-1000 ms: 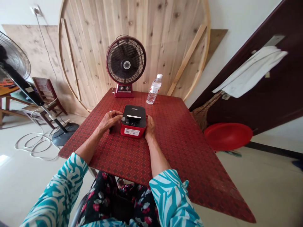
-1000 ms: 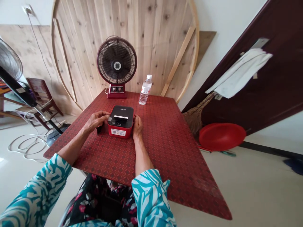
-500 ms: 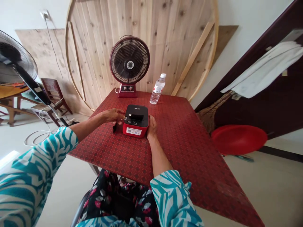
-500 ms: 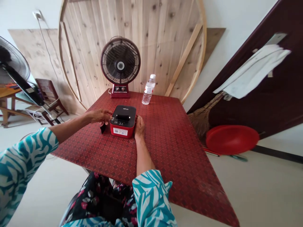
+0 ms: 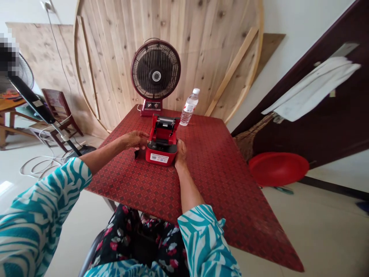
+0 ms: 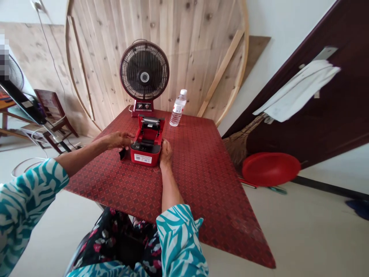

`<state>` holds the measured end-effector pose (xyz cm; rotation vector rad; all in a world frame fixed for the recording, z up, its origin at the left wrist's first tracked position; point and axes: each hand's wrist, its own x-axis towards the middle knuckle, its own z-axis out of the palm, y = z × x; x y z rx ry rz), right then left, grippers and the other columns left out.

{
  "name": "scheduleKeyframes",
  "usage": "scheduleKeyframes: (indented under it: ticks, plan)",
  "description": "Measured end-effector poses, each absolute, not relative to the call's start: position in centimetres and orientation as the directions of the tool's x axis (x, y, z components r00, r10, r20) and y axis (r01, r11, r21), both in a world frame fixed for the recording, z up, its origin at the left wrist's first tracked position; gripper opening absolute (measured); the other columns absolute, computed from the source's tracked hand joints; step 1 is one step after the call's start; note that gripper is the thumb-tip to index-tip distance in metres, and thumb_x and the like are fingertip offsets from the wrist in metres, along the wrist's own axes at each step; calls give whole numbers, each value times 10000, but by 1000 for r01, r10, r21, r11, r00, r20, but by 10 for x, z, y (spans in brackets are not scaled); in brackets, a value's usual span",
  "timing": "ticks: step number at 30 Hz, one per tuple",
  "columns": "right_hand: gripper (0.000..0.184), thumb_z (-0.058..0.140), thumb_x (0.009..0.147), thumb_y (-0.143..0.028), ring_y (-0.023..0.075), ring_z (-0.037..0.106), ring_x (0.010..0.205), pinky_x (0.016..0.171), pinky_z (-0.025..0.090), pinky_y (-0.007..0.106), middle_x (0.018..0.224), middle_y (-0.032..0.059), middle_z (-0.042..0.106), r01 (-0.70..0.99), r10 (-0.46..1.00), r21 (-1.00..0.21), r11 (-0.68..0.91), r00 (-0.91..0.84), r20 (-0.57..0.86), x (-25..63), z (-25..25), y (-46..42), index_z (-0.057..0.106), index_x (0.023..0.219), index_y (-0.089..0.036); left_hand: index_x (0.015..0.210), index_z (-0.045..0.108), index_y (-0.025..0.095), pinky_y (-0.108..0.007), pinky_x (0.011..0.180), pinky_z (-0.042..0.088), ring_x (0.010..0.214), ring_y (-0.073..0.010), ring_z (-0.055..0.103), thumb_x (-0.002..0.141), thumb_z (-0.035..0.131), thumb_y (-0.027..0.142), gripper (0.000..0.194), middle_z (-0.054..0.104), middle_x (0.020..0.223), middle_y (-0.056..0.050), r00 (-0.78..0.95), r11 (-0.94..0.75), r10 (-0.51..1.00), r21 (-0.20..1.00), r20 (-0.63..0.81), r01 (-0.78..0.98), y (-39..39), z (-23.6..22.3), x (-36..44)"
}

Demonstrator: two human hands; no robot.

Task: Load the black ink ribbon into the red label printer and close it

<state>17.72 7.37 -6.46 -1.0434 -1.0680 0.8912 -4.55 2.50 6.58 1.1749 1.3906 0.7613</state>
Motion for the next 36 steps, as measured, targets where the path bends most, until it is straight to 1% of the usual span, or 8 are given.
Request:
scheduleKeyframes:
  ticks: [6, 12, 19, 23, 27, 31, 34, 36]
  plan:
    - [492, 446, 850, -584, 198, 619, 1082, 1000, 439, 379, 1147, 62, 718, -57, 934, -957, 284, 240, 263, 178, -65, 76, 682, 1069, -212, 870, 666, 161, -208, 509, 383, 546, -93, 559, 721, 741, 320, 230, 648, 688, -6, -146, 15, 989, 980, 15, 200, 34, 46, -73]
    - [511, 468, 834, -609, 203, 624, 1058, 984, 442, 379, 1137, 56, 722, -44, 938, -966, 255, 252, 237, 179, -67, 77, 682, 1074, -211, 1081, 636, 161, -270, 785, 508, 863, -160, 647, 708, 630, 246, 382, 702, 958, -47, -341, -117, 915, 952, 214, 283, 38, -3, -81]
    - [517, 463, 838, -606, 202, 625, 1047, 974, 443, 375, 1127, 69, 721, -35, 944, -969, 246, 234, 232, 179, -63, 74, 682, 1071, -201, 1145, 615, 158, -305, 836, 523, 894, -169, 639, 743, 613, 267, 417, 657, 1092, -87, -326, -139, 894, 882, 307, 450, 43, -25, -77]
    - [502, 466, 835, -593, 199, 629, 1056, 981, 447, 378, 1136, 62, 720, -58, 942, -966, 251, 246, 230, 178, -67, 77, 670, 1086, -209, 1191, 591, 178, -304, 896, 511, 1076, -201, 619, 725, 615, 202, 468, 619, 1236, -109, -337, -165, 870, 857, 360, 488, 43, -30, -78]
    - [479, 456, 842, -573, 200, 632, 1061, 987, 451, 388, 1132, 61, 719, -45, 942, -967, 249, 243, 232, 178, -69, 80, 672, 1079, -217, 1134, 627, 182, -292, 893, 507, 1012, -182, 642, 824, 566, 248, 323, 678, 1133, -89, -403, -215, 820, 871, 406, 441, 40, -8, -70]
    - [433, 488, 829, -537, 202, 632, 1074, 1001, 455, 394, 1117, 53, 726, -37, 937, -965, 259, 252, 242, 178, -70, 82, 682, 1059, -226, 923, 730, 199, -286, 880, 502, 928, -185, 663, 824, 625, 289, 170, 737, 966, -50, 19, -331, 925, 781, 379, 529, 51, 39, -44]
    - [403, 498, 830, -518, 204, 627, 1091, 985, 471, 390, 1102, 39, 731, -40, 938, -963, 266, 242, 249, 179, -71, 83, 687, 1056, -242, 868, 766, 235, -276, 892, 482, 945, -190, 676, 779, 640, 181, 163, 757, 953, -15, 393, -423, 896, 666, 206, 615, 71, 68, -16]
    - [400, 489, 836, -511, 205, 628, 1089, 980, 475, 391, 1092, 40, 733, -39, 939, -963, 268, 236, 252, 178, -71, 83, 689, 1056, -243, 751, 762, 240, -267, 852, 473, 913, -206, 684, 703, 677, 110, 163, 759, 857, -9, 456, -402, 889, 567, 52, 719, 86, 78, 1]
